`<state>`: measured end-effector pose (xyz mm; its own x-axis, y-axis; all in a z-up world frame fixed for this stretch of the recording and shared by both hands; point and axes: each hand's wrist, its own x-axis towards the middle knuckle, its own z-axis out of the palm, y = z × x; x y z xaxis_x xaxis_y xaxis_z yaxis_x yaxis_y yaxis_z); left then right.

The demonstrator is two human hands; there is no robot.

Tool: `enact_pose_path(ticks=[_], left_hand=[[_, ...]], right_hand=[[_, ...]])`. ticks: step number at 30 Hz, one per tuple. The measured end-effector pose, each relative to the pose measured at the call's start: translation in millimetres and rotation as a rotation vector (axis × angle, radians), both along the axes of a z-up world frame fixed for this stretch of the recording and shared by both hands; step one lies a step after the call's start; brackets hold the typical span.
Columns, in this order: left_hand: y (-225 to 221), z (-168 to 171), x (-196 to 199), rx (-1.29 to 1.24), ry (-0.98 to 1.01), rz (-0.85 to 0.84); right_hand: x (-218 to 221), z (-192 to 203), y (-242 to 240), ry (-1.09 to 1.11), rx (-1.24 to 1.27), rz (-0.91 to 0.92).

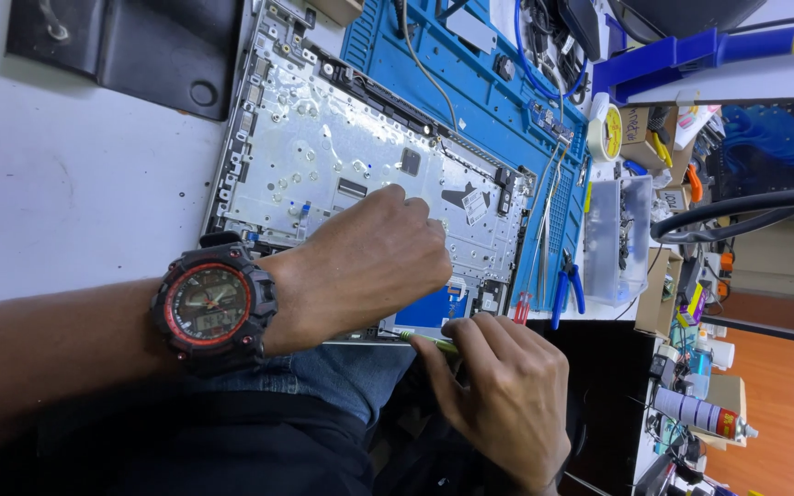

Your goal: The person works on a partially disassembled laptop chassis on a repair bench, using a small green-handled pry tool to release connectors and lift components from the inside of the base. They detach a flat internal panel, set it aside, and continue prying at the edge of the chassis.

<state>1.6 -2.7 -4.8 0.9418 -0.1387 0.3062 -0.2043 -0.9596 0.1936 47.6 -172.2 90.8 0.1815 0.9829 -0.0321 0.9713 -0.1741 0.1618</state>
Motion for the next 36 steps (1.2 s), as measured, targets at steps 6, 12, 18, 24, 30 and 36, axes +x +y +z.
enact_pose_path(ticks=[6,12,18,24,30,36], left_hand=[[1.9,4.3,-0.9,-0.008,0.035,-0.027],[3.2,5.6,-0.2,-0.044,-0.006,-0.02],[4.4,7.2,-1.4,-0.049,0.076,-0.042],[4.7,7.4,-1.0,-0.047,0.072,-0.04],[5.4,7.0,-1.6,-0.049,0.061,-0.042],[5.1,6.4,-2.0,-0.024,0.063,-0.043]], right_hand=[[-3.8,4.7,5.9,0.048,-0.056,0.218],[2.2,8.7,14.4,0.101,-0.128,0.458],[8.9,9.6,4.3,0.365,-0.093,0.378],[3.4,-10.0,3.4,0.361,0.16,0.306],[5.1,-17.4,-6.4,0.39,0.194,0.291],[6.8,-27.3,-13.1,0.403,0.292,0.249]])
